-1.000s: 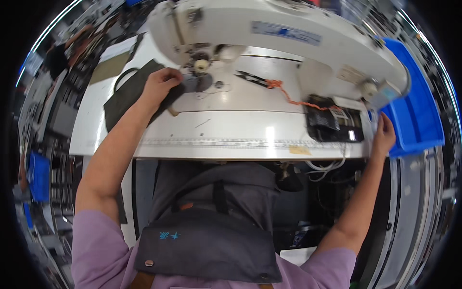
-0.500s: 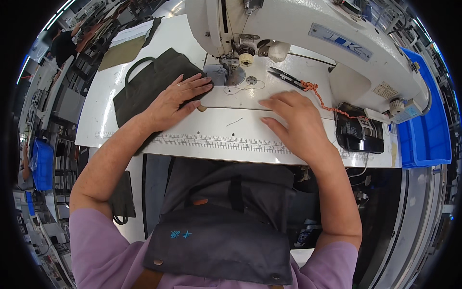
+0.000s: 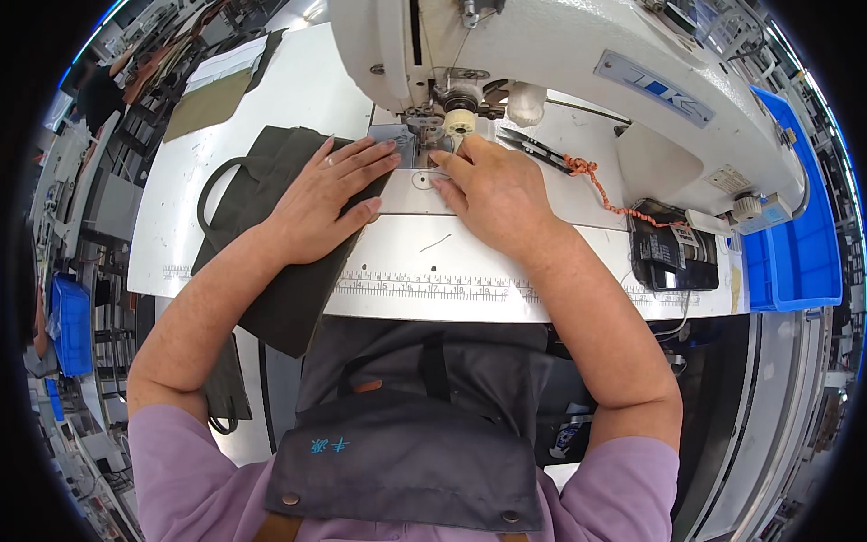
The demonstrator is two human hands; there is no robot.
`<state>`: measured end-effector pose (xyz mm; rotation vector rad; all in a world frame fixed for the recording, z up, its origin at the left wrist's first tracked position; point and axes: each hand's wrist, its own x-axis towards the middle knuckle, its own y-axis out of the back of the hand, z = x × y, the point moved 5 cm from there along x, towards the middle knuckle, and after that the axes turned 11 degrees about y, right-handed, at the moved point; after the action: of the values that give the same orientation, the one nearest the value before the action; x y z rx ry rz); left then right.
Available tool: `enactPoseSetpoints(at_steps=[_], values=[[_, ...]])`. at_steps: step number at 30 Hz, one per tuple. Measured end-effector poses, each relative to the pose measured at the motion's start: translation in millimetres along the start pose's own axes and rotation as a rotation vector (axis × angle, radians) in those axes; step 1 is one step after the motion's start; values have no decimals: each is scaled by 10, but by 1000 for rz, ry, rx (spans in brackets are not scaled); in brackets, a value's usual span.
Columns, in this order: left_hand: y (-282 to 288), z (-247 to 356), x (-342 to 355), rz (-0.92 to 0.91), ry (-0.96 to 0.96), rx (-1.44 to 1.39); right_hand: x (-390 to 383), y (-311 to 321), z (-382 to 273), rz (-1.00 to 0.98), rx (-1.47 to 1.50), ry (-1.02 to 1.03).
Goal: Sew the edges of a canvas bag using an industrial sewing machine.
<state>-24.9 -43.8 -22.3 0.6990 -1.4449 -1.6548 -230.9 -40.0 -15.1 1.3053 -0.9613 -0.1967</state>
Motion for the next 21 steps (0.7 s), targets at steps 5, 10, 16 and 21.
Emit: enactPoseSetpoints(at_steps=[5,10,16,21], values=[[-84,19,28,115,82,-141,-28,46,244,8,-144,-75],[-118,62,149,25,202,-290,-52,49,261,75,-234,-61],[-148,235,180,22,182,-233,-28,136,160,118,20,-23],[-224,247,248,116,183,-190,36,25,-11,72,119,102]])
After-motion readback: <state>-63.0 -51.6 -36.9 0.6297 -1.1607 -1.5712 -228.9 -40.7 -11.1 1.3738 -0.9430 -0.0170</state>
